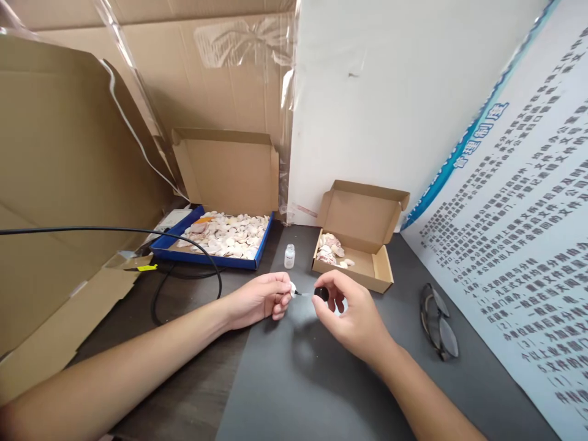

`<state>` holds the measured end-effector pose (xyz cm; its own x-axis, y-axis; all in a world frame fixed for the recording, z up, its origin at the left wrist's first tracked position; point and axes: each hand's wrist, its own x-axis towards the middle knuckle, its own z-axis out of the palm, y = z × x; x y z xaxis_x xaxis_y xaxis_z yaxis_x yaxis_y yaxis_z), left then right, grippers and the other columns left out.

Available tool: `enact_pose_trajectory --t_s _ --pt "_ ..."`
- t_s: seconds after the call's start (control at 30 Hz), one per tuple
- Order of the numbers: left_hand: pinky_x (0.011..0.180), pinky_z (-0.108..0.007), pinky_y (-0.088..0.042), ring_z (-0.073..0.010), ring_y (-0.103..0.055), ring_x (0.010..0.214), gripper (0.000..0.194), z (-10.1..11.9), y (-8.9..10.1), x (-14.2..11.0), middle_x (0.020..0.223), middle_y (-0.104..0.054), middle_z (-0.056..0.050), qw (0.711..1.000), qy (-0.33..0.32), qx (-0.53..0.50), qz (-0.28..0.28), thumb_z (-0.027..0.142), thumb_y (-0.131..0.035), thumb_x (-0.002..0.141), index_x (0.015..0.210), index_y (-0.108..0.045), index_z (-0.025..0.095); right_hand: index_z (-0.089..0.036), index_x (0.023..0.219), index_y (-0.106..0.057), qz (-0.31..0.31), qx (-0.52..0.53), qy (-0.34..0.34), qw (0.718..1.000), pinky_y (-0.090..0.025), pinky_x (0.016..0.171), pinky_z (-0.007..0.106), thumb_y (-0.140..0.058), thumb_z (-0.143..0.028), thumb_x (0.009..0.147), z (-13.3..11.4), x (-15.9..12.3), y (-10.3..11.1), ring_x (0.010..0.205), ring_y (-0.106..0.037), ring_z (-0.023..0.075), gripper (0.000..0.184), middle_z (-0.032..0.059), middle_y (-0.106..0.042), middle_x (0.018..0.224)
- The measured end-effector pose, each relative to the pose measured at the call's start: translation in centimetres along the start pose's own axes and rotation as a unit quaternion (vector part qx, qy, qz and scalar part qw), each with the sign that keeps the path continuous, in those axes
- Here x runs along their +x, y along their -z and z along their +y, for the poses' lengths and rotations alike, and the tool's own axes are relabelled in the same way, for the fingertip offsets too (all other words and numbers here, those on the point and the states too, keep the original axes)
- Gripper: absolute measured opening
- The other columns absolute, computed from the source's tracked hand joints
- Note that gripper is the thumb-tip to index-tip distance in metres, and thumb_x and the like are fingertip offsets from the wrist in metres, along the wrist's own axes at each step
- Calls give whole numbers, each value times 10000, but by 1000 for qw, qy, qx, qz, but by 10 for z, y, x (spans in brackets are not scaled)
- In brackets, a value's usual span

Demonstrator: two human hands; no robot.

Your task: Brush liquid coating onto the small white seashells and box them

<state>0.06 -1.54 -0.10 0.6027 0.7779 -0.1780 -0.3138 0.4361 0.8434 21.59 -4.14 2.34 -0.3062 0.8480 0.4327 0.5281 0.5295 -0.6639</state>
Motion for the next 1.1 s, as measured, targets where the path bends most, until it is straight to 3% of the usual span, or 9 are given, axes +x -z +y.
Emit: enact_pose_trajectory --t_s 0.47,0.63,0.77,0.93,1.1 --pt "507 -217 -361 -66 -450 506 205 1 1 1 643 -541 11 1000 11 14 13 283 -730 790 774 -582 142 -201 905 -556 9 52 -6 999 -427 542 253 -586 -222 832 -1 2 1 555 -475 114 81 -39 -487 654" --pt "515 -213 -364 -68 -454 519 179 1 2 1 647 -533 13 1000 13 16 5 269 -700 819 784 -578 142 -201 830 -551 -34 31 -8 999 -402 534 247 -593 -176 805 -4 1 2 552 -459 110 55 -48 -466 624" --pt "515 -215 -361 -72 -455 523 188 1 1 1 641 -539 11 1000 15 14 9 263 -705 811 769 -564 147 -196 903 -563 -5 72 1 997 -418 551 253 -593 -218 830 -4 0 2 563 -475 111 83 -41 -492 658" --pt "507 -212 -359 -69 -449 516 170 1 2 1 635 -530 15 1000 17 10 11 252 -694 812 774 -569 143 -198 821 -539 -6 45 -36 998 -396 545 252 -587 -190 806 -1 1 3 561 -452 111 51 -47 -452 632" --pt "510 -210 -371 -72 -455 524 151 0 3 1 639 -534 12 1000 14 13 9 237 -673 830 782 -564 145 -194 893 -563 -22 70 -26 997 -406 559 258 -594 -237 825 -2 1 3 579 -473 117 86 -37 -487 664"
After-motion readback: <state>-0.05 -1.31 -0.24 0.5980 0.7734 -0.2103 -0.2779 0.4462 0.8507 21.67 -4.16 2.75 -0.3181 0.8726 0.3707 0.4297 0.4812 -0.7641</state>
